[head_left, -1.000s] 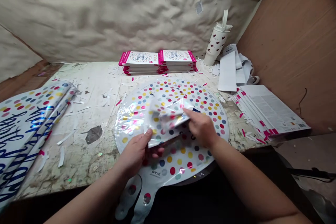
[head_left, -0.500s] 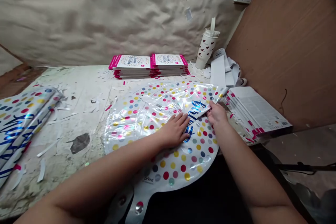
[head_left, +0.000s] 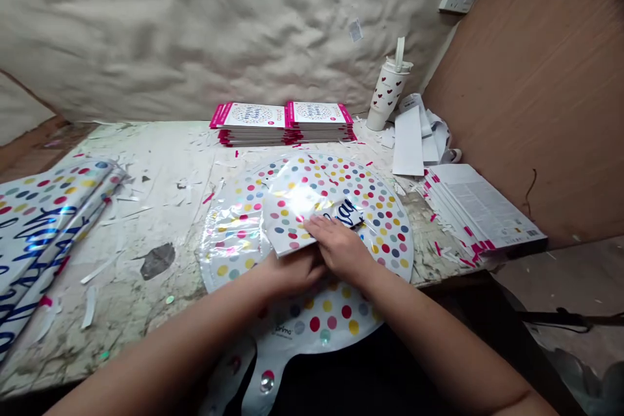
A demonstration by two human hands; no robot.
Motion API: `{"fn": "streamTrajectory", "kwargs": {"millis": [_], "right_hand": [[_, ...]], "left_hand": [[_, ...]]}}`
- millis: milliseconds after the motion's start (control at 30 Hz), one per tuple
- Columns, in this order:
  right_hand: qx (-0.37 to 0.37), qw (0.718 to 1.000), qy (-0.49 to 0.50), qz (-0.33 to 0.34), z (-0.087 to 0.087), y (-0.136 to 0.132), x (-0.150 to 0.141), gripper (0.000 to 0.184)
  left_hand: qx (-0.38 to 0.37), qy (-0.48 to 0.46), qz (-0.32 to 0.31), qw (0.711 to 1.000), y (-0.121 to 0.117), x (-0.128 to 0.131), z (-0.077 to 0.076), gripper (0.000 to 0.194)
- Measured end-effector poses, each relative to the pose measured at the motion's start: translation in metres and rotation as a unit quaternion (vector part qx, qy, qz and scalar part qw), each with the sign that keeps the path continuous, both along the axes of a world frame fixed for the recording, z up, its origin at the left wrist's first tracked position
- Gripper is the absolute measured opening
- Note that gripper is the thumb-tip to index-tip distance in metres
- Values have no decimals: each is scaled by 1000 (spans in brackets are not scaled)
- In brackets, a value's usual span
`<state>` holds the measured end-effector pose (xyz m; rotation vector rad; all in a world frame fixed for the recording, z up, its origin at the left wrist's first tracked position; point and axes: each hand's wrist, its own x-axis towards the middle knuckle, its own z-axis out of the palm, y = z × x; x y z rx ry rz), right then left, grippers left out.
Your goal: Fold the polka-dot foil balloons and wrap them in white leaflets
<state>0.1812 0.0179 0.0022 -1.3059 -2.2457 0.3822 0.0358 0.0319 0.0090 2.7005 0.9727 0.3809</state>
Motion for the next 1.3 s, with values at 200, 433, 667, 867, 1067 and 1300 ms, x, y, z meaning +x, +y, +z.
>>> {"fn": "streamTrajectory", "kwargs": {"millis": [200,433,667,867,1067,1300], "right_hand": [[-32,997,-40,64,-20,-2,8,40],[-69,991,-55,100,-14,-8,10,39],[-51,989,-41,134,-16,-11,19,46],[70,993,-40,89,-24,-17,42,39],[65,982,-28,173,-28,-8,66,30],[26,982,-19,189,-30,-12,86,38]], "left_hand": [[111,32,-9,993,-55,-84,-12,38],[154,-23,34,987,-67,-84,-8,22],[159,16,21,987,-51,-72,-1,19],[-60,-15,-40,997,-45,-39,36,15],[-72,5,-150,986,24,10,26,37],[-9,132,-62,989,73,13,-21,60]]}}
